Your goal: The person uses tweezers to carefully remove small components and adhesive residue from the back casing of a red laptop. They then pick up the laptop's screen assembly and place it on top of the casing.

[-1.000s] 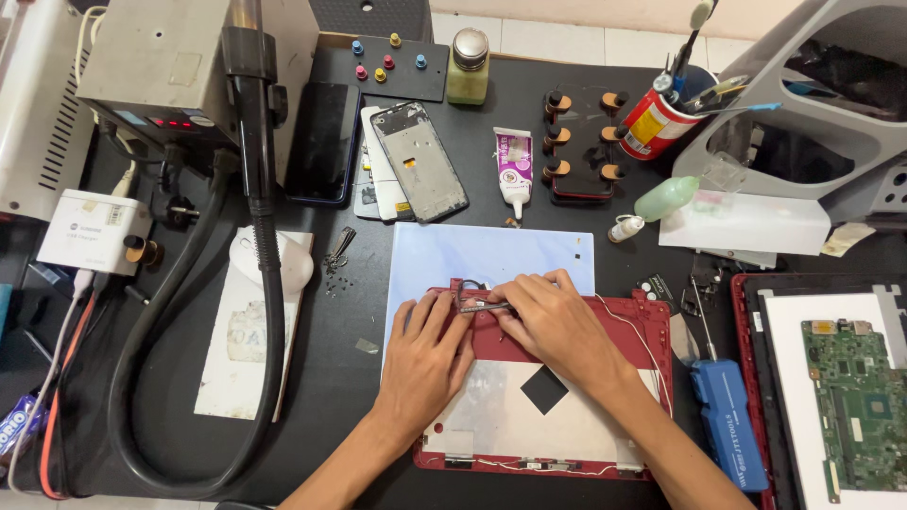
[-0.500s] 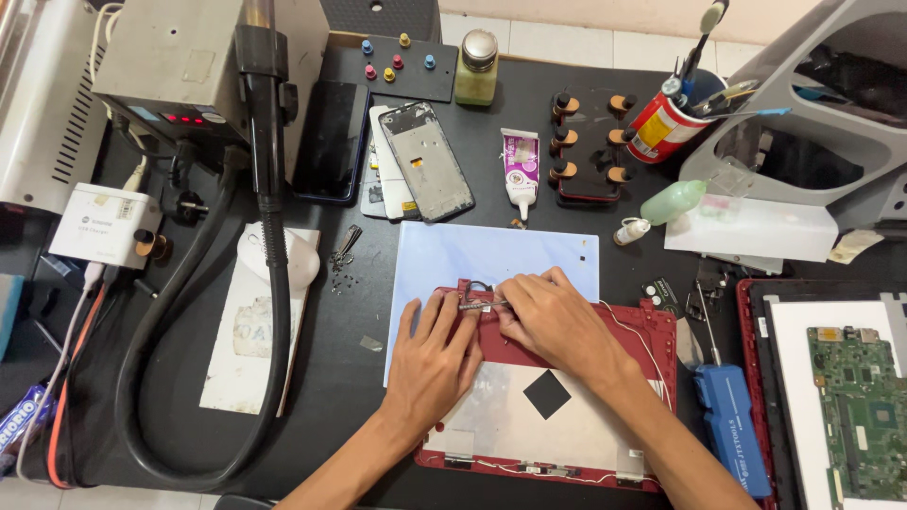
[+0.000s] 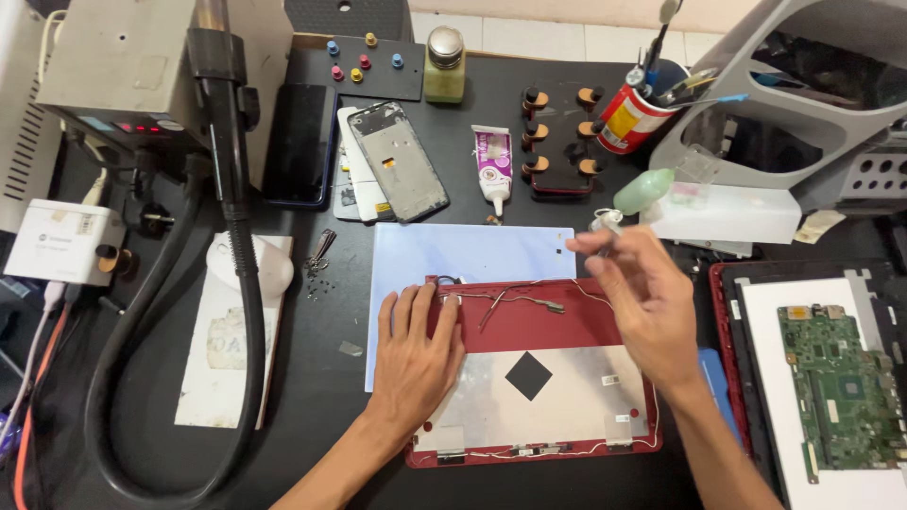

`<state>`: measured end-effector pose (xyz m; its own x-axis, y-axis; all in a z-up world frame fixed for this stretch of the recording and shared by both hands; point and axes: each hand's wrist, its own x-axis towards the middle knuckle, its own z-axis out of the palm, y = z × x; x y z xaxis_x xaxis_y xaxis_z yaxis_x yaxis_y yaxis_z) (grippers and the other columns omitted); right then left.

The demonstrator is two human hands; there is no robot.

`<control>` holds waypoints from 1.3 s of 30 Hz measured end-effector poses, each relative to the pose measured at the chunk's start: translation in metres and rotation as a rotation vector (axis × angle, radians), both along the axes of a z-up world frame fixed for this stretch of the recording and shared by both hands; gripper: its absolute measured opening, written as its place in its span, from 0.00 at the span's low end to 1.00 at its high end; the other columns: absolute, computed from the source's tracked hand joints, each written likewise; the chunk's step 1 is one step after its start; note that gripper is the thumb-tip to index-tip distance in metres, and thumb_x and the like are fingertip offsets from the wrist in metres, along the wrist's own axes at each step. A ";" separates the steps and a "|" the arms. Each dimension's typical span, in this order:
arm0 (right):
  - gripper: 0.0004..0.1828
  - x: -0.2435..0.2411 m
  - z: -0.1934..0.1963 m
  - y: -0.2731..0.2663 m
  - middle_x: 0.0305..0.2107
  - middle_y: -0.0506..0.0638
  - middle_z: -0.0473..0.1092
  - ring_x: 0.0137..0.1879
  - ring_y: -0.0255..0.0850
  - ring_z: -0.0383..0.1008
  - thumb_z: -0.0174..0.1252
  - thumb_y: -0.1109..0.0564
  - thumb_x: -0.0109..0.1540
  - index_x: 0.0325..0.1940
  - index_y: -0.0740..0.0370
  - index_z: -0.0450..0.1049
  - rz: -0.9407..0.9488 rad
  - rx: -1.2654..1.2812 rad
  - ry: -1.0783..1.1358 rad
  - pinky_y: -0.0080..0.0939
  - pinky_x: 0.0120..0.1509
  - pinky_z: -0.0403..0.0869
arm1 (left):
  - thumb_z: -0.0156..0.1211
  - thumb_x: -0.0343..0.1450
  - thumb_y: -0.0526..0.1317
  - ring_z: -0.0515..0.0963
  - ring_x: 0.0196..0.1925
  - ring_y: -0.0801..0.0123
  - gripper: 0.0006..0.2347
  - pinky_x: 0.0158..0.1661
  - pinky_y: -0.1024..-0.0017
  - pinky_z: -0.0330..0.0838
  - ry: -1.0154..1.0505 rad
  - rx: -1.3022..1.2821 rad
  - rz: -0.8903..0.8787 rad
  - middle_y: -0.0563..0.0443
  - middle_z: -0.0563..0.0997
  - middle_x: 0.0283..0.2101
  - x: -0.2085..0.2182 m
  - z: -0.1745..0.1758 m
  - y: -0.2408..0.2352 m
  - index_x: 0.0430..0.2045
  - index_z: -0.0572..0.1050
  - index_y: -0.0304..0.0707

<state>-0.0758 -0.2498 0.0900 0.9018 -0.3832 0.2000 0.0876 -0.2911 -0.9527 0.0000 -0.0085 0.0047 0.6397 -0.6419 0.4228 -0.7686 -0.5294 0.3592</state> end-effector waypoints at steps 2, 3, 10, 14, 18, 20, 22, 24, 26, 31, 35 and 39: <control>0.10 -0.009 -0.014 0.007 0.48 0.53 0.76 0.54 0.39 0.79 0.56 0.68 0.67 0.53 0.67 0.74 -0.060 0.046 0.004 0.36 0.60 0.77 | 0.63 0.66 0.37 0.69 0.62 0.41 0.18 0.63 0.44 0.57 -0.027 0.005 -0.043 0.31 0.72 0.56 0.000 -0.001 -0.001 0.50 0.74 0.29; 0.10 -0.012 -0.023 0.012 0.48 0.54 0.78 0.52 0.40 0.80 0.58 0.68 0.66 0.52 0.67 0.74 -0.088 0.070 0.004 0.36 0.59 0.79 | 0.63 0.67 0.37 0.69 0.62 0.42 0.18 0.64 0.44 0.57 -0.035 -0.001 -0.050 0.32 0.73 0.55 -0.002 -0.001 -0.002 0.50 0.74 0.30; 0.11 -0.045 -0.062 0.024 0.51 0.60 0.75 0.53 0.39 0.79 0.59 0.70 0.64 0.51 0.70 0.72 -0.263 0.081 -0.019 0.34 0.53 0.77 | 0.67 0.69 0.45 0.71 0.55 0.46 0.19 0.59 0.44 0.58 0.005 -0.036 -0.098 0.36 0.75 0.49 -0.003 0.002 -0.010 0.46 0.74 0.29; 0.12 -0.069 -0.070 0.017 0.51 0.61 0.74 0.56 0.40 0.77 0.56 0.70 0.68 0.55 0.69 0.68 -0.429 0.117 -0.155 0.37 0.62 0.77 | 0.67 0.70 0.44 0.72 0.53 0.48 0.15 0.57 0.47 0.60 0.002 0.028 -0.096 0.40 0.75 0.44 0.006 0.009 -0.018 0.44 0.75 0.33; 0.12 -0.095 -0.073 0.010 0.53 0.60 0.70 0.58 0.40 0.75 0.52 0.70 0.72 0.58 0.67 0.63 -0.590 0.029 -0.344 0.42 0.67 0.79 | 0.66 0.68 0.45 0.72 0.52 0.50 0.17 0.55 0.47 0.61 -0.021 0.006 -0.162 0.39 0.75 0.46 0.015 0.025 -0.035 0.45 0.74 0.32; 0.12 -0.104 -0.075 0.007 0.52 0.60 0.68 0.57 0.40 0.74 0.52 0.71 0.73 0.59 0.68 0.62 -0.646 -0.049 -0.347 0.41 0.65 0.78 | 0.67 0.67 0.46 0.72 0.52 0.47 0.20 0.54 0.49 0.61 -0.018 -0.028 -0.218 0.37 0.75 0.46 0.015 0.032 -0.052 0.46 0.73 0.32; 0.12 -0.111 -0.078 0.006 0.52 0.60 0.68 0.57 0.40 0.74 0.52 0.71 0.73 0.59 0.68 0.61 -0.674 -0.058 -0.355 0.40 0.64 0.77 | 0.68 0.66 0.47 0.72 0.50 0.46 0.24 0.52 0.51 0.63 0.072 -0.032 -0.314 0.36 0.74 0.46 0.015 0.037 -0.072 0.50 0.71 0.30; 0.11 -0.112 -0.080 0.004 0.53 0.60 0.69 0.56 0.40 0.74 0.51 0.71 0.73 0.58 0.67 0.61 -0.670 -0.005 -0.372 0.41 0.64 0.79 | 0.71 0.65 0.48 0.72 0.49 0.46 0.27 0.50 0.53 0.64 0.149 0.006 -0.376 0.35 0.74 0.45 0.014 0.040 -0.092 0.52 0.69 0.28; 0.12 -0.111 -0.082 0.003 0.51 0.61 0.68 0.55 0.41 0.73 0.51 0.71 0.72 0.59 0.69 0.61 -0.680 -0.052 -0.352 0.41 0.63 0.76 | 0.73 0.63 0.48 0.73 0.47 0.46 0.30 0.47 0.54 0.66 0.213 0.088 -0.410 0.36 0.75 0.43 0.013 0.041 -0.112 0.53 0.68 0.27; 0.11 -0.111 -0.081 0.001 0.52 0.60 0.67 0.55 0.42 0.74 0.50 0.70 0.71 0.57 0.68 0.61 -0.612 -0.026 -0.400 0.46 0.61 0.81 | 0.79 0.53 0.47 0.74 0.46 0.45 0.33 0.46 0.54 0.66 0.244 0.178 -0.374 0.35 0.76 0.41 0.013 0.030 -0.141 0.46 0.68 0.28; 0.12 -0.112 -0.083 0.004 0.51 0.61 0.67 0.53 0.43 0.75 0.51 0.70 0.71 0.56 0.68 0.60 -0.597 -0.006 -0.415 0.45 0.60 0.81 | 0.80 0.53 0.48 0.74 0.45 0.46 0.33 0.45 0.54 0.66 0.340 0.218 -0.346 0.36 0.76 0.38 0.018 0.025 -0.142 0.46 0.68 0.29; 0.12 -0.120 -0.087 0.006 0.51 0.62 0.67 0.50 0.43 0.76 0.52 0.69 0.70 0.56 0.68 0.60 -0.575 -0.039 -0.425 0.43 0.59 0.80 | 0.80 0.53 0.48 0.76 0.42 0.44 0.27 0.42 0.55 0.69 0.531 0.154 -0.352 0.37 0.76 0.39 0.030 0.024 -0.131 0.38 0.73 0.31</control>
